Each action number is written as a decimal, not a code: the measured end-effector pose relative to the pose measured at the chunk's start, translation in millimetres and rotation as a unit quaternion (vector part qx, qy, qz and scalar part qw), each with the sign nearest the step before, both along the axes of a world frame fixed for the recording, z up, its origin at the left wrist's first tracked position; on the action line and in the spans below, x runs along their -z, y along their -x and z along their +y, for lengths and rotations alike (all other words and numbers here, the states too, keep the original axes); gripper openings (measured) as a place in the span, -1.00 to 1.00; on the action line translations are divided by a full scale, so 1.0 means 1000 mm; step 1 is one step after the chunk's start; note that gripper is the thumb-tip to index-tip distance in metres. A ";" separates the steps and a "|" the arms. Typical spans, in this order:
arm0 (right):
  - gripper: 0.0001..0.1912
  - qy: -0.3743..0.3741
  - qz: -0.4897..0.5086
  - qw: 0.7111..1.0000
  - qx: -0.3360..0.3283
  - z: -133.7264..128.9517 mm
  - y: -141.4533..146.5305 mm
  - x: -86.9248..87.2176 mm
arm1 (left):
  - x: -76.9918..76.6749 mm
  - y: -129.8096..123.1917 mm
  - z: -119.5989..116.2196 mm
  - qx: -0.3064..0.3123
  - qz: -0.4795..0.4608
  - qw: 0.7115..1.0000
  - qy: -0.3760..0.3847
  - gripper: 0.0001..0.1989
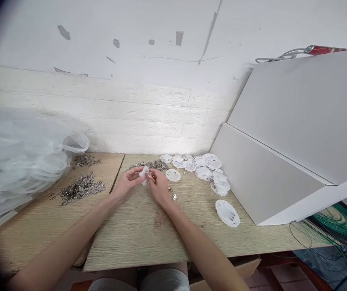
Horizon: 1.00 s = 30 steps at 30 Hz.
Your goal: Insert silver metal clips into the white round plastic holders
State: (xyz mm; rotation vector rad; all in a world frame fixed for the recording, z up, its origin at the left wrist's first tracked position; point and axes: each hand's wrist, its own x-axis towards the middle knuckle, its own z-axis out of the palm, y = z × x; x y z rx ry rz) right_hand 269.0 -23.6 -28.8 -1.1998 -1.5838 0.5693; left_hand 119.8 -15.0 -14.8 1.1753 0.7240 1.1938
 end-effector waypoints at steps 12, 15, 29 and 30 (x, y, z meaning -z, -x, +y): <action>-0.68 -0.025 0.080 0.996 -0.022 0.012 0.017 0.001 | -0.003 0.007 0.006 -0.037 -0.086 0.994 0.059 -0.58; -0.71 -0.040 0.041 0.998 -0.010 0.006 0.010 0.003 | -0.003 0.004 0.004 -0.030 -0.077 0.992 0.092 -0.60; -0.72 0.012 0.057 0.995 -0.076 0.001 0.008 -0.001 | 0.002 0.013 0.014 0.015 -0.011 0.993 0.117 -0.70; -0.70 0.027 0.074 0.993 -0.084 0.002 0.007 -0.001 | 0.002 0.014 0.014 0.022 -0.010 0.993 0.115 -0.68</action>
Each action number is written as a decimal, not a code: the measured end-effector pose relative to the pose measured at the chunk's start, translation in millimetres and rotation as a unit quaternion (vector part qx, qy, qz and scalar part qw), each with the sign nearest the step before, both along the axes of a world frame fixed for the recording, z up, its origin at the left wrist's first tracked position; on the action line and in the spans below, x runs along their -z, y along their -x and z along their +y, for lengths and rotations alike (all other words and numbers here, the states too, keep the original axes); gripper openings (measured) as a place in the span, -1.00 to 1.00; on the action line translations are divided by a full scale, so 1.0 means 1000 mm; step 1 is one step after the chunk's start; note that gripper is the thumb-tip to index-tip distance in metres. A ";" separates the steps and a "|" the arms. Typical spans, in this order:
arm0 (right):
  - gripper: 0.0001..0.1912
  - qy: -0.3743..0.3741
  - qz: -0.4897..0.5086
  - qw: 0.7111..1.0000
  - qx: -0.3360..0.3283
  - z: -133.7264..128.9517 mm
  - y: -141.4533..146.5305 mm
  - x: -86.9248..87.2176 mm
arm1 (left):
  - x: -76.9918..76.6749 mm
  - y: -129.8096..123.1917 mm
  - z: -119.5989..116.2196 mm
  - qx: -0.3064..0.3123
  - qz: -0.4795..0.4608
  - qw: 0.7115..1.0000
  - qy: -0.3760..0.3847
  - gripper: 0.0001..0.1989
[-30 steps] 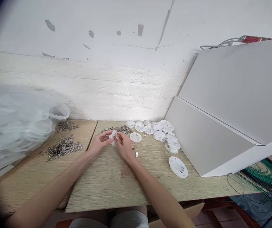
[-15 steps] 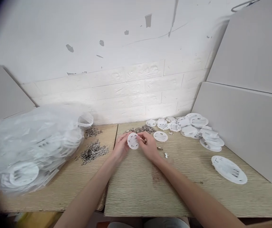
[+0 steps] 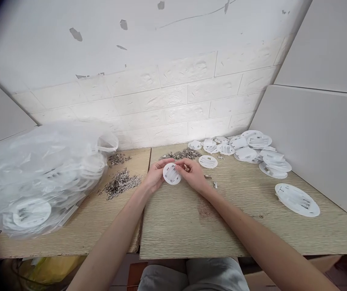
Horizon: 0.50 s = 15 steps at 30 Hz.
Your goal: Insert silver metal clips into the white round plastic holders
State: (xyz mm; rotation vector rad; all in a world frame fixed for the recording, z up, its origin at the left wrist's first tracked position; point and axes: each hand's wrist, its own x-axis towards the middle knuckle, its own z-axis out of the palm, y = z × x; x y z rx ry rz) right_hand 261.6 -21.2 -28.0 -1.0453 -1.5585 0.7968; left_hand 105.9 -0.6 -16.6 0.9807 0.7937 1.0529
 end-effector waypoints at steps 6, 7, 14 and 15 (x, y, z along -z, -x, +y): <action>-0.61 0.081 0.090 0.991 -0.053 0.002 -0.004 0.000 | 0.001 0.000 0.001 -0.001 0.045 0.998 -0.053 -0.70; -0.60 0.089 0.095 0.990 -0.058 0.002 -0.005 -0.001 | 0.001 -0.001 0.001 0.000 0.048 0.997 -0.062 -0.71; -0.58 0.122 0.078 0.987 -0.062 0.003 -0.010 -0.001 | 0.001 -0.002 0.002 0.004 0.058 0.994 -0.098 -0.75; -0.59 0.126 0.081 0.987 -0.057 0.003 -0.010 0.000 | 0.001 -0.003 0.002 0.005 0.060 0.993 -0.097 -0.75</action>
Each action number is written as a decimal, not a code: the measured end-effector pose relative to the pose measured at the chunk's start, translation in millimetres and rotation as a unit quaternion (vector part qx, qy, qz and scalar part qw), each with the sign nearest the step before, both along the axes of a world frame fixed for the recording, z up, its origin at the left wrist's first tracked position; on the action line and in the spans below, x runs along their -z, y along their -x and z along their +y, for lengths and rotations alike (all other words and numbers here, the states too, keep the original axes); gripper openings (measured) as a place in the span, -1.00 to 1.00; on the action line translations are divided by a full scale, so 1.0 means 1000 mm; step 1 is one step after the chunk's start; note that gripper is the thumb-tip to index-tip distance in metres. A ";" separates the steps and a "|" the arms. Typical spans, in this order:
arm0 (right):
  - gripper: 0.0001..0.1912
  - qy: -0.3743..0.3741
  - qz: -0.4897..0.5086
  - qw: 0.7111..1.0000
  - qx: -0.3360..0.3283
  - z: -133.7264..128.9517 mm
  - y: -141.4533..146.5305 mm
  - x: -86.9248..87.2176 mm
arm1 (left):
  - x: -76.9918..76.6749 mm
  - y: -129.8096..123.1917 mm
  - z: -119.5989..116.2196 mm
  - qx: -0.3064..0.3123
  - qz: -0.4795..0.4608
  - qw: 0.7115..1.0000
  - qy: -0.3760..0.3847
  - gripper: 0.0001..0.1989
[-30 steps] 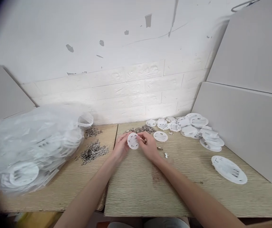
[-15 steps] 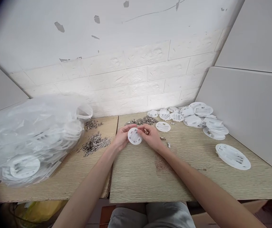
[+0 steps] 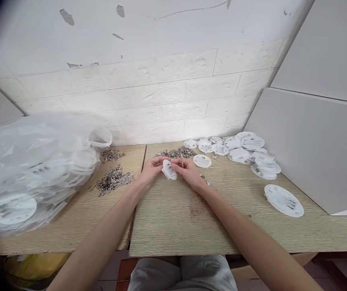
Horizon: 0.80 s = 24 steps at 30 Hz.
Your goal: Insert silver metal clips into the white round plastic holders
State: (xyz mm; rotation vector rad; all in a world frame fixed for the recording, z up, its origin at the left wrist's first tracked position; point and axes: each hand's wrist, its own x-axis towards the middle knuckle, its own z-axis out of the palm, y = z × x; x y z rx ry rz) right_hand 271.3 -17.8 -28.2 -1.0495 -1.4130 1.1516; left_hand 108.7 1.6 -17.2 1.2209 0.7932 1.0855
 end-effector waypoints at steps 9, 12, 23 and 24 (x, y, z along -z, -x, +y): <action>-0.62 0.066 0.087 0.994 -0.023 -0.004 0.002 -0.002 | -0.013 0.007 -0.004 0.032 0.041 0.998 0.033 -0.80; -0.60 0.080 0.093 0.992 -0.011 -0.003 0.002 -0.002 | -0.018 0.012 -0.003 0.033 0.042 0.998 0.046 -0.80; -0.67 0.014 0.007 1.000 0.009 -0.006 0.005 -0.003 | -0.015 0.013 -0.005 -0.019 0.262 0.962 -0.080 -0.83; -0.68 0.008 -0.004 1.000 0.005 -0.007 0.005 -0.003 | -0.015 0.013 -0.005 -0.031 0.291 0.951 -0.097 -0.84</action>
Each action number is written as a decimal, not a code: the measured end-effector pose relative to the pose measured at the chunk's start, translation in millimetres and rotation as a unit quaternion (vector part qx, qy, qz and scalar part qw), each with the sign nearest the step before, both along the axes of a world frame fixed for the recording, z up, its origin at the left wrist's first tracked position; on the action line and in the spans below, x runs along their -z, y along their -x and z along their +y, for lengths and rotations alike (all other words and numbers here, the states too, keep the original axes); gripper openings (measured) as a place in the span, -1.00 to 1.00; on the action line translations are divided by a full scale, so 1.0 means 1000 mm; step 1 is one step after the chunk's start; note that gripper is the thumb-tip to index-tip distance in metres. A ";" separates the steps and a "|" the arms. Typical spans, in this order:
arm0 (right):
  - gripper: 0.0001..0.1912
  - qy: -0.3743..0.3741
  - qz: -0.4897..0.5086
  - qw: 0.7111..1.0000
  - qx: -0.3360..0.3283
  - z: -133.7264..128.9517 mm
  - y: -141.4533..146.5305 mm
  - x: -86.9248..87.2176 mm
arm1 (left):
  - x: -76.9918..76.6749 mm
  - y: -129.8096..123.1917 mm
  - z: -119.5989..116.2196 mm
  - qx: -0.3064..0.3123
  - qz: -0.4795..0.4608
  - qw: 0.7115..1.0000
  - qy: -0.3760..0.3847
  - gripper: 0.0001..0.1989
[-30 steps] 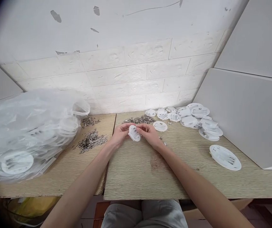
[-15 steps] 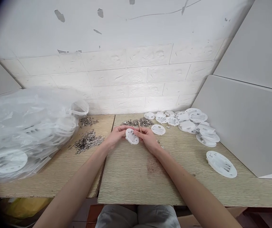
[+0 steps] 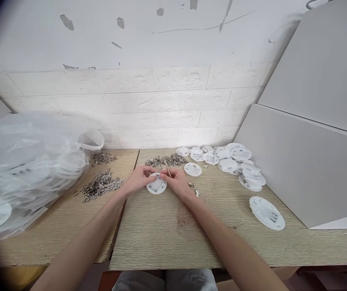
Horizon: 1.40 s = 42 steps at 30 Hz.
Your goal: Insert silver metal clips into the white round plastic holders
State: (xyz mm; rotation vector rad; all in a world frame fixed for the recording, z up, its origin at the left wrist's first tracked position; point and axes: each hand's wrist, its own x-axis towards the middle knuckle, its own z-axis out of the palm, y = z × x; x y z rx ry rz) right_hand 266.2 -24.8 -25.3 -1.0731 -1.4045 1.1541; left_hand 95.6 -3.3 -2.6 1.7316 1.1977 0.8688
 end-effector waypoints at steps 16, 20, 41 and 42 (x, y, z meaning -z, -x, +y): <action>-0.67 -0.071 -0.078 0.994 -0.001 0.004 -0.003 0.001 | 0.006 -0.005 -0.001 -0.018 0.050 0.994 -0.096 -0.89; -0.70 -0.082 -0.103 0.991 0.006 0.005 -0.006 0.003 | 0.006 -0.006 -0.002 0.001 0.075 0.988 -0.133 -0.92; -0.66 -0.049 -0.133 0.989 0.028 0.004 -0.017 -0.010 | -0.034 0.011 -0.019 0.284 0.339 0.897 0.018 -0.81; -0.66 -0.050 -0.131 0.990 0.029 0.004 -0.017 -0.010 | -0.038 0.009 -0.020 0.286 0.373 0.882 0.031 -0.80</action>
